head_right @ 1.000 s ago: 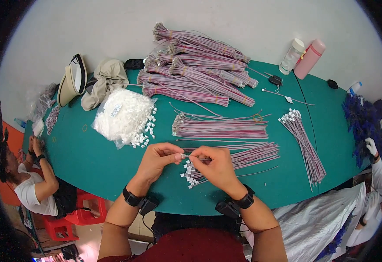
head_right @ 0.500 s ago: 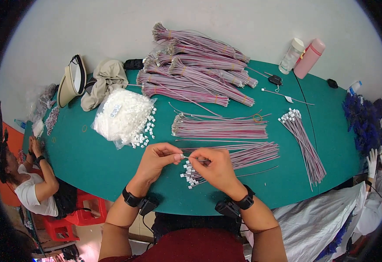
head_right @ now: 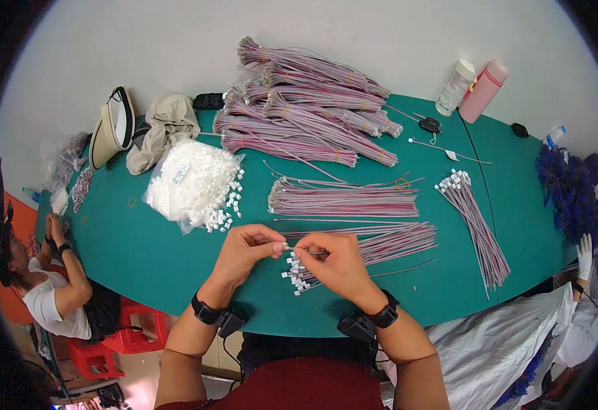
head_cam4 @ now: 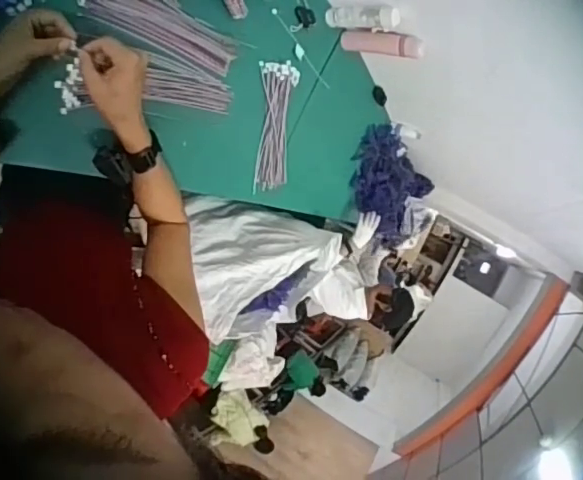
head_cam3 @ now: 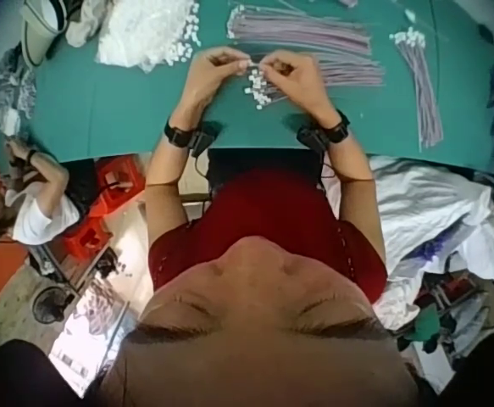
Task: Manually attaching small plastic clips to bundles of striped cables at a workbench.
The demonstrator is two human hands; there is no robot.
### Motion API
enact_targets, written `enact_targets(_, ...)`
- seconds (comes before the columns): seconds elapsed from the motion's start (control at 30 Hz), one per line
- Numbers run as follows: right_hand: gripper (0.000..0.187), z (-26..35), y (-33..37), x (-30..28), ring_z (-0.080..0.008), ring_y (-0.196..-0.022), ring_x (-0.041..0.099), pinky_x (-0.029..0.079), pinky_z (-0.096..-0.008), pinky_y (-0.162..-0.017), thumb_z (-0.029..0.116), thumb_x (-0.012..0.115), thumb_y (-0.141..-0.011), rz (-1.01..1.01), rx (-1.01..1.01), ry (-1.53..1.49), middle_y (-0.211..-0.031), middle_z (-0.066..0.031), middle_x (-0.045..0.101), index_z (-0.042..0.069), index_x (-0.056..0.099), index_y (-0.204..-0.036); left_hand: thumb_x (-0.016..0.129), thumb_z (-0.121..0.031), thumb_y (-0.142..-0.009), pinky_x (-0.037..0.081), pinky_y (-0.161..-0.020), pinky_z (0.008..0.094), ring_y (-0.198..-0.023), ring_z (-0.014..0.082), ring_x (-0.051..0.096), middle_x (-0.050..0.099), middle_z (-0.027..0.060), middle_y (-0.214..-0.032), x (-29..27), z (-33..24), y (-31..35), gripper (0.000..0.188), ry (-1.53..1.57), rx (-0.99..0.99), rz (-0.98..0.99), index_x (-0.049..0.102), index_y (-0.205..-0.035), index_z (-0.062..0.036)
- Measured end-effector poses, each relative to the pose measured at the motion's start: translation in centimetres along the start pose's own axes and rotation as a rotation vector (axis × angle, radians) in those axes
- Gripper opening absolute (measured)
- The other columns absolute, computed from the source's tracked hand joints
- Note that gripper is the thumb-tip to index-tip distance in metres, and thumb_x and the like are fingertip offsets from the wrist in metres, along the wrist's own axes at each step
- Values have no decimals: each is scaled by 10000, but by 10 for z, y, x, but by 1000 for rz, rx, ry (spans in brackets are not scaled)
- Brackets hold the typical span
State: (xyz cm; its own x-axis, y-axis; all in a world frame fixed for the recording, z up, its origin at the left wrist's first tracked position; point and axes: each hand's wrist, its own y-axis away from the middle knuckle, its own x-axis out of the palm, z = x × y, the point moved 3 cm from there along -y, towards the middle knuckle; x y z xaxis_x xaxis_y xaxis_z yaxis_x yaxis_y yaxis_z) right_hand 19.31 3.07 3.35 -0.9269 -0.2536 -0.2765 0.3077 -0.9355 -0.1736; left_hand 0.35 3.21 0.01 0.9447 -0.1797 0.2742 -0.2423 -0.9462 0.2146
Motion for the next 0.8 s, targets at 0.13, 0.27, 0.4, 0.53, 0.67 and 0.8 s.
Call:
enact_targets(0.13,51,-1,0,1,-17,-530,434,321,-203,-471,26,718,-810,-14,8,2,-615,16,587,-12,695,-835,750,-1,-811,517,-699,236,-743,124,640,702,82,-847,0,0,0,159,6,-3,4,705,-959,30)
enact_targets(0.27,51,-1,0,1,-20,-526,439,322,-203,-469,26,716,-810,-17,21,4,-611,9,588,-13,695,-834,753,-4,-808,517,-698,236,-744,122,640,702,79,-846,1,-1,0,157,16,-12,5,706,-954,28)
enact_targets(0.4,53,2,-1,1,-24,-524,456,327,-208,-465,31,718,-810,-24,-30,50,-619,-4,603,-10,693,-831,754,-5,-807,517,-695,237,-742,121,638,703,81,-847,1,0,0,153,1,8,2,708,-949,27)
enact_targets(0.53,42,4,-1,2,-119,-536,595,457,-248,-498,40,689,-820,1,-42,113,-668,-68,652,1,675,-819,754,-6,-807,516,-692,238,-737,120,637,703,82,-848,0,2,0,146,-17,17,0,708,-941,27)
enact_targets(0.67,39,3,0,3,-130,-531,594,457,-252,-494,42,686,-824,-9,-36,111,-666,-74,648,5,673,-825,751,-9,-811,515,-689,238,-731,119,636,703,80,-847,1,3,0,142,-23,4,-12,707,-942,24)
enact_targets(0.8,42,0,0,4,-134,-532,596,462,-256,-495,45,686,-828,4,-36,98,-674,-79,651,6,675,-836,749,-15,-816,515,-687,238,-728,118,635,703,78,-849,1,4,0,138,-17,-10,-16,706,-943,20)
